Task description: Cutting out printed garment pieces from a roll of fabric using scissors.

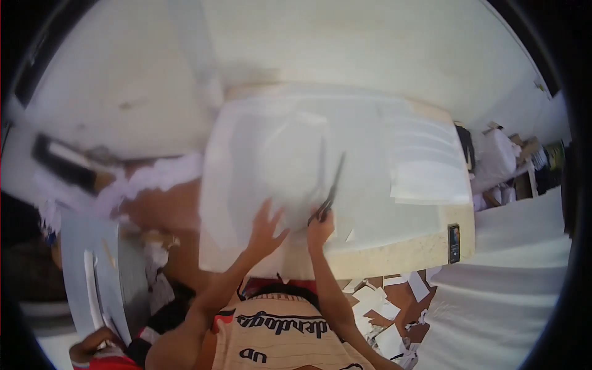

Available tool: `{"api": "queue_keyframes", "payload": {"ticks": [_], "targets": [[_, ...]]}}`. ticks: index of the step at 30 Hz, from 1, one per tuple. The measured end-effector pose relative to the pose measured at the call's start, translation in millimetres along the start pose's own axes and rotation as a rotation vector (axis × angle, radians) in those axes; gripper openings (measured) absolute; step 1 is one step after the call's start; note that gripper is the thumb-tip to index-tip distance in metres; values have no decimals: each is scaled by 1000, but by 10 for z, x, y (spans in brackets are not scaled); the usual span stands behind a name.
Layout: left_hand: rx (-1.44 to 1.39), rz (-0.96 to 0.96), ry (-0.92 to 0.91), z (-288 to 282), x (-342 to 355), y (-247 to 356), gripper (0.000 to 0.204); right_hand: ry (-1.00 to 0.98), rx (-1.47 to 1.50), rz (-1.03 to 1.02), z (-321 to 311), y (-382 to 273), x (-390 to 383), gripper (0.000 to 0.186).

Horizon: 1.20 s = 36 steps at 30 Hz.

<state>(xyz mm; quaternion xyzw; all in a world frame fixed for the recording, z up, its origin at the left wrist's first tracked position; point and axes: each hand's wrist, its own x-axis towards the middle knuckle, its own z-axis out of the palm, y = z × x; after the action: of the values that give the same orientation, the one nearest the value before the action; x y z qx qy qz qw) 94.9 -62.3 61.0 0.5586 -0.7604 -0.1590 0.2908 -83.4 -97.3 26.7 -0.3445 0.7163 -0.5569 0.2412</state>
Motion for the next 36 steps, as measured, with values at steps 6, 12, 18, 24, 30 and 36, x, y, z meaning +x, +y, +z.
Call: {"api": "queue_keyframes", "payload": {"ticks": [6,12,18,24,30,36], "targets": [[-14,-669,63,-560,-2395,777,56,-107,204,-231,-595,-302,-306,22],[-124,-729,314,-627,-3493,1163,56,-644,63,-200,-1092,-95,-1752,27],[-287,-1049,374,-779,-5646,1692,51,-1343,-116,-457,-1404,294,-3787,44],[-165,-1158,642,-824,-7632,1985,69,-1919,-764,-1648,-663,2290,-3851,38],[-170,-1650,930,-1102,-10120,3133,72,-2282,-1014,-1082,-1846,2235,-7073,32],[-13,-1775,1309,-1483,-11914,3297,69,-2607,-1382,-958,-3052,1503,-10268,60]]}}
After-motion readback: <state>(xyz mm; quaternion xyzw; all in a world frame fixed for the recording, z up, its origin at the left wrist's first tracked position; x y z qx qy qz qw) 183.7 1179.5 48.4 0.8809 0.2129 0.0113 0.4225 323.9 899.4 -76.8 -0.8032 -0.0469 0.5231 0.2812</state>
